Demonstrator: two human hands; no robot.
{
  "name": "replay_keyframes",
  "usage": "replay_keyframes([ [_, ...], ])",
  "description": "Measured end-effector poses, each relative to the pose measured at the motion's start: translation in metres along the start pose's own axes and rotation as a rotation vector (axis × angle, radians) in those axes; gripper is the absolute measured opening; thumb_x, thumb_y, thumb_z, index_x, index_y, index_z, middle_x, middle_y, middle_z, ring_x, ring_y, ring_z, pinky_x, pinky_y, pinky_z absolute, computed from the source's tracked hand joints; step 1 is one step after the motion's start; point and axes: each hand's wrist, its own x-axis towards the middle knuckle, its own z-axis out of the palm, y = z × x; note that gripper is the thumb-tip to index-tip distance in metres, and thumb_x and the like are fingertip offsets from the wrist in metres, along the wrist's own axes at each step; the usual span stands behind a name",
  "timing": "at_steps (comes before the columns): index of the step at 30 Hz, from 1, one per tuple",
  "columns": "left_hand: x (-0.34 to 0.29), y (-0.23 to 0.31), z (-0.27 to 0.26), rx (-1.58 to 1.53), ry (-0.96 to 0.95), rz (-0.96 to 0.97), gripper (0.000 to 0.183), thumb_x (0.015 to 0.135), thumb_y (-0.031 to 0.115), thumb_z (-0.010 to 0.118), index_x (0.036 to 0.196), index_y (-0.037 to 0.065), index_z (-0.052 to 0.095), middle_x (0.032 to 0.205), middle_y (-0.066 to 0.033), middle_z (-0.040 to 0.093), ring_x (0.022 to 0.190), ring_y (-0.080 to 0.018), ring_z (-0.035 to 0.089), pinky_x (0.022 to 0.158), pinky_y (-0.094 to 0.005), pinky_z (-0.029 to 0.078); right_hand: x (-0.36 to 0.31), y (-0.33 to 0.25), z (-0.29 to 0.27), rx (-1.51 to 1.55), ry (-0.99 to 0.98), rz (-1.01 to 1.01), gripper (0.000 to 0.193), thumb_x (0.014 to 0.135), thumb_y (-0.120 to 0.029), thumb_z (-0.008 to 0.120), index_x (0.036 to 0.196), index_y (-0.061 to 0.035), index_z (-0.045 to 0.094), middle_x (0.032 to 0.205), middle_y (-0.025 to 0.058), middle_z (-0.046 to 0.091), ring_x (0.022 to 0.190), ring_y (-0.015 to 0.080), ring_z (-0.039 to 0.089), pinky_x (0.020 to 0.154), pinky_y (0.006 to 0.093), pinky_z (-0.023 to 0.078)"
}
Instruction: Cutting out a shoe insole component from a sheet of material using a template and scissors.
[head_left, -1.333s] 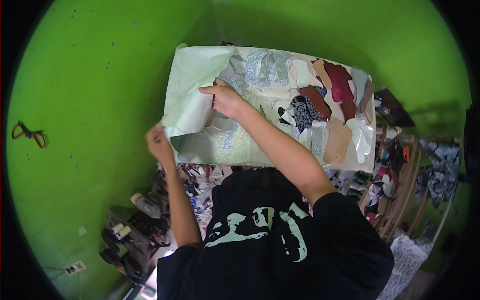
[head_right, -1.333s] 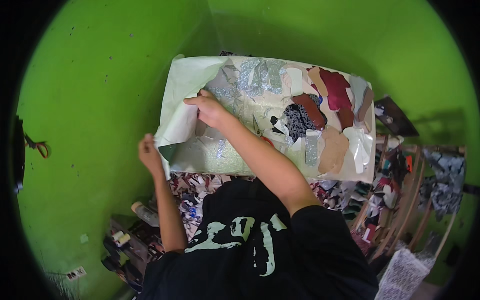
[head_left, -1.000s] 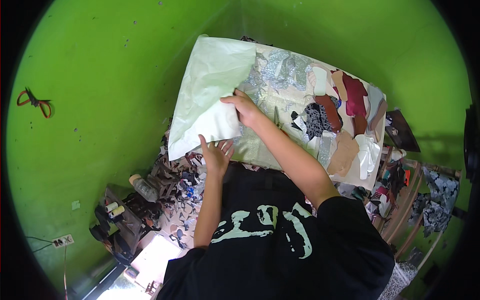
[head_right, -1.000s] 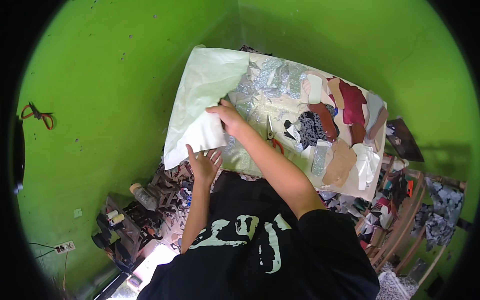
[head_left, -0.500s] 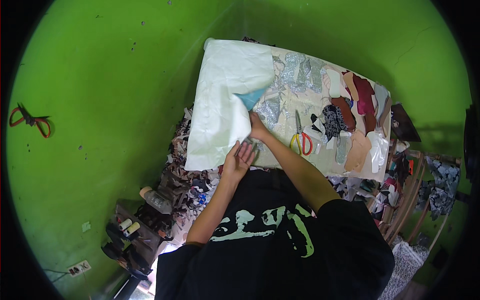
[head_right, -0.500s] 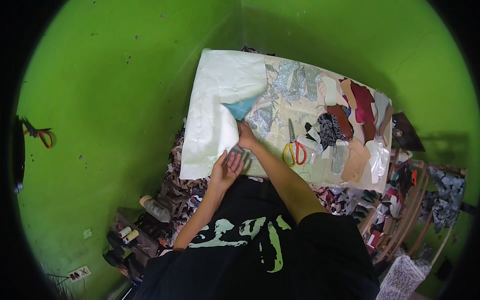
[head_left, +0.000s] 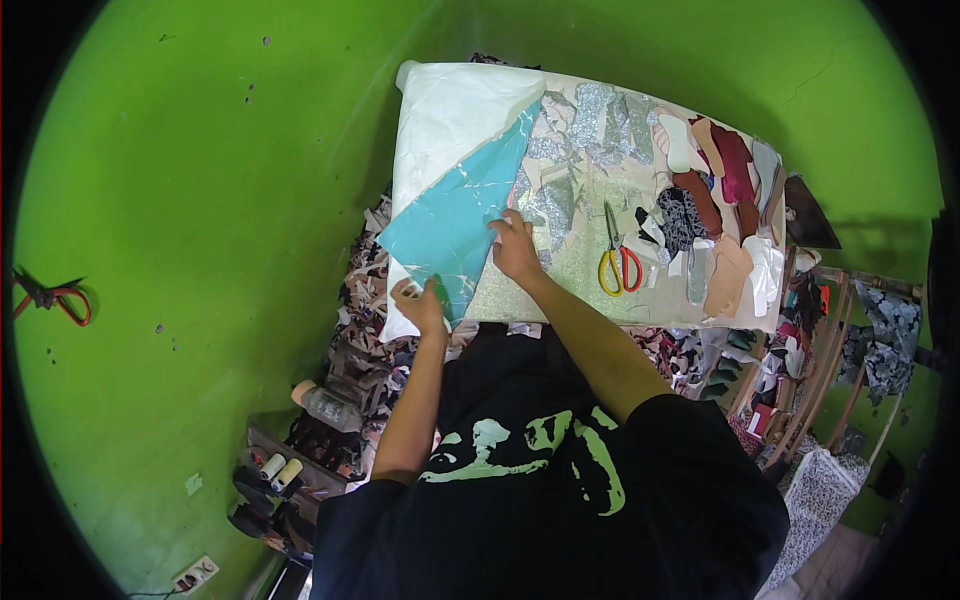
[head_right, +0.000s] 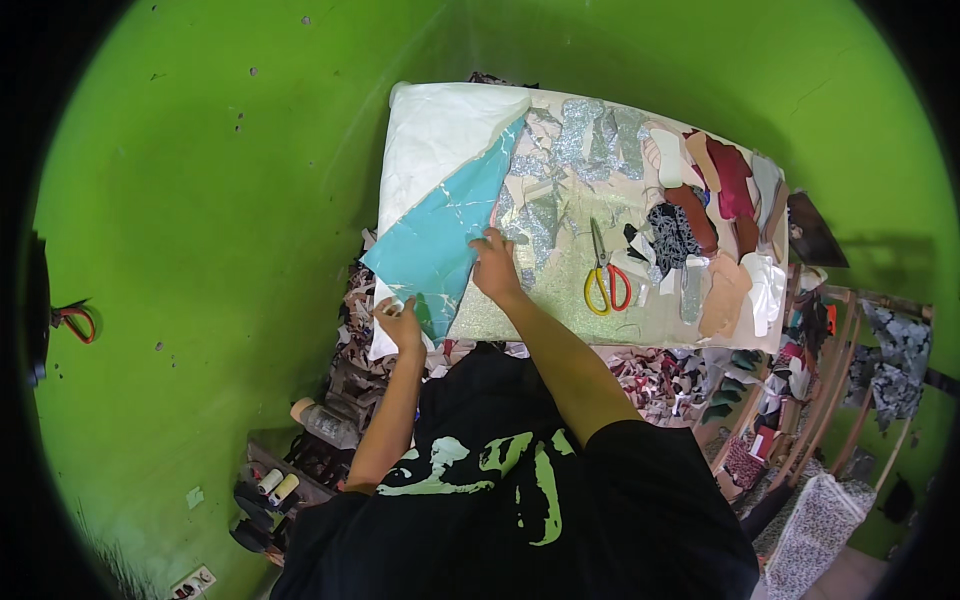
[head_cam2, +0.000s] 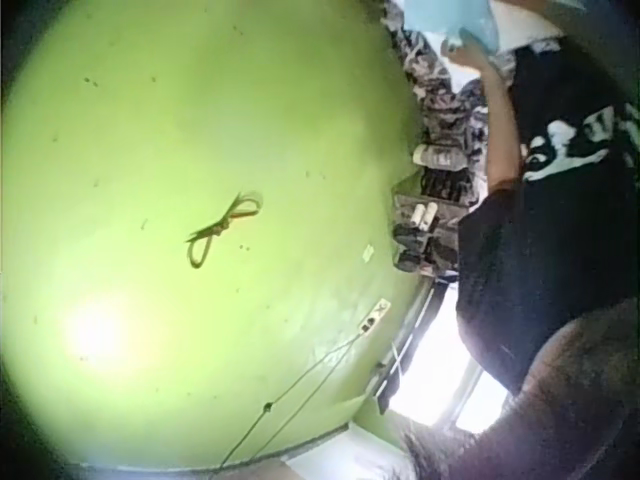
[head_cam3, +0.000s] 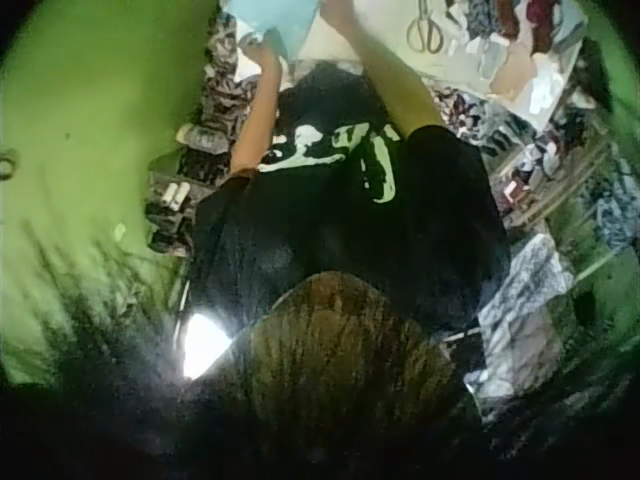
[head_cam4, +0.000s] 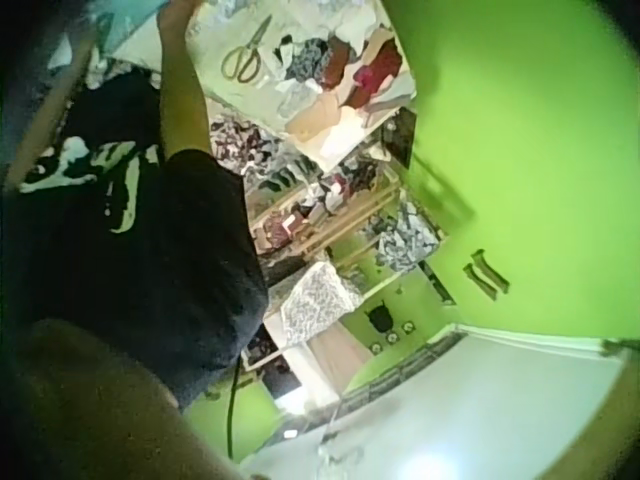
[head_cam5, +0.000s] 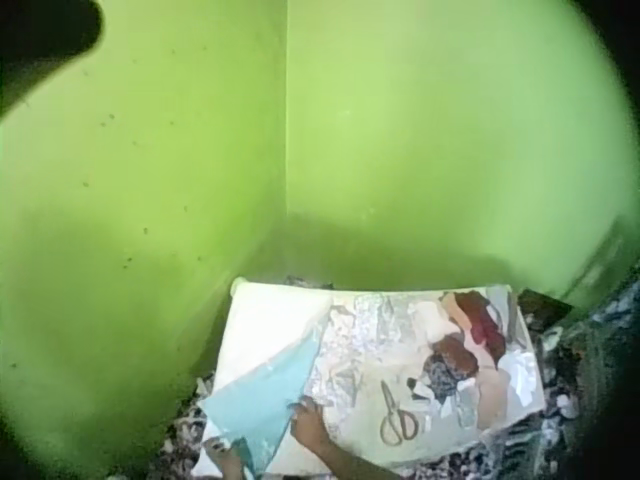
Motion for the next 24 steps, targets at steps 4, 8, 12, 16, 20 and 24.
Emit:
replay_keyframes([
  [4,0.028,-0.008,-0.003,-0.196,-0.136,-0.205,0.067,0.076,0.011,0.081,0.129,0.009,0.04,0.108,-0.0102,0.048,0.091,-0.0192,0.052,0.077,-0.036,0.045,0.011,-0.004,0.005,0.212,0.126,0.196,0.049,0.067,0.007,0.066,0.113,-0.0083,0.057,0.124,0.0184,0.047,0.115,0.0369,0.048,0.092,0.0415,0.046],
  [8,0.036,0.011,-0.006,-0.307,-0.211,-0.356,0.068,0.079,0.019,0.081,0.132,0.01,0.04,0.1,-0.0016,0.057,0.082,-0.0157,0.055,0.069,-0.0331,0.041,0.018,0.006,0.008,0.429,0.207,0.493,0.042,0.067,0.005,0.065,0.106,-0.0065,0.053,0.107,0.0163,0.055,0.095,0.0321,0.058,0.08,0.0372,0.05],
  [12,0.043,0.033,-0.001,-0.292,-0.322,-0.469,0.041,0.083,0.027,0.078,0.114,0.01,0.057,0.088,0.0016,0.059,0.072,-0.0082,0.051,0.059,-0.0257,0.032,0.009,0.045,-0.01,0.79,0.18,0.787,0.038,0.071,0.003,0.064,0.106,-0.006,0.053,0.093,0.011,0.063,0.074,0.0228,0.06,0.069,0.0341,0.051],
  [16,0.054,0.011,0.001,-0.359,-0.337,-0.475,0.028,0.087,0.02,0.075,0.106,0.003,0.064,0.077,0.001,0.057,0.062,-0.0079,0.047,0.054,-0.0247,0.032,-0.019,0.057,-0.069,1.183,0.031,0.954,0.046,0.077,0.007,0.06,0.119,-0.0056,0.047,0.104,0.0082,0.058,0.078,0.0174,0.058,0.068,0.0318,0.048],
  [20,0.035,0.024,0.02,-0.292,-0.357,-0.171,0.012,0.089,0.016,0.072,0.092,0.006,0.066,0.071,0.0056,0.055,0.06,-0.0045,0.043,0.055,-0.0219,0.032,-0.057,0.092,-0.098,1.203,0.056,0.93,0.024,0.084,0.001,0.062,0.107,-0.0046,0.058,0.091,0.0046,0.062,0.073,0.0132,0.057,0.064,0.0272,0.048],
  [24,-0.016,0.049,0.044,-0.198,-0.686,0.023,0.009,0.085,0.007,0.072,0.088,0.001,0.066,0.095,-0.0047,0.067,0.083,-0.0112,0.058,0.075,-0.0259,0.044,-0.104,0.151,-0.095,1.039,0.057,0.861,0.007,0.087,-0.007,0.067,0.093,-0.0047,0.065,0.084,0.0014,0.063,0.074,0.0115,0.059,0.068,0.0267,0.05],
])
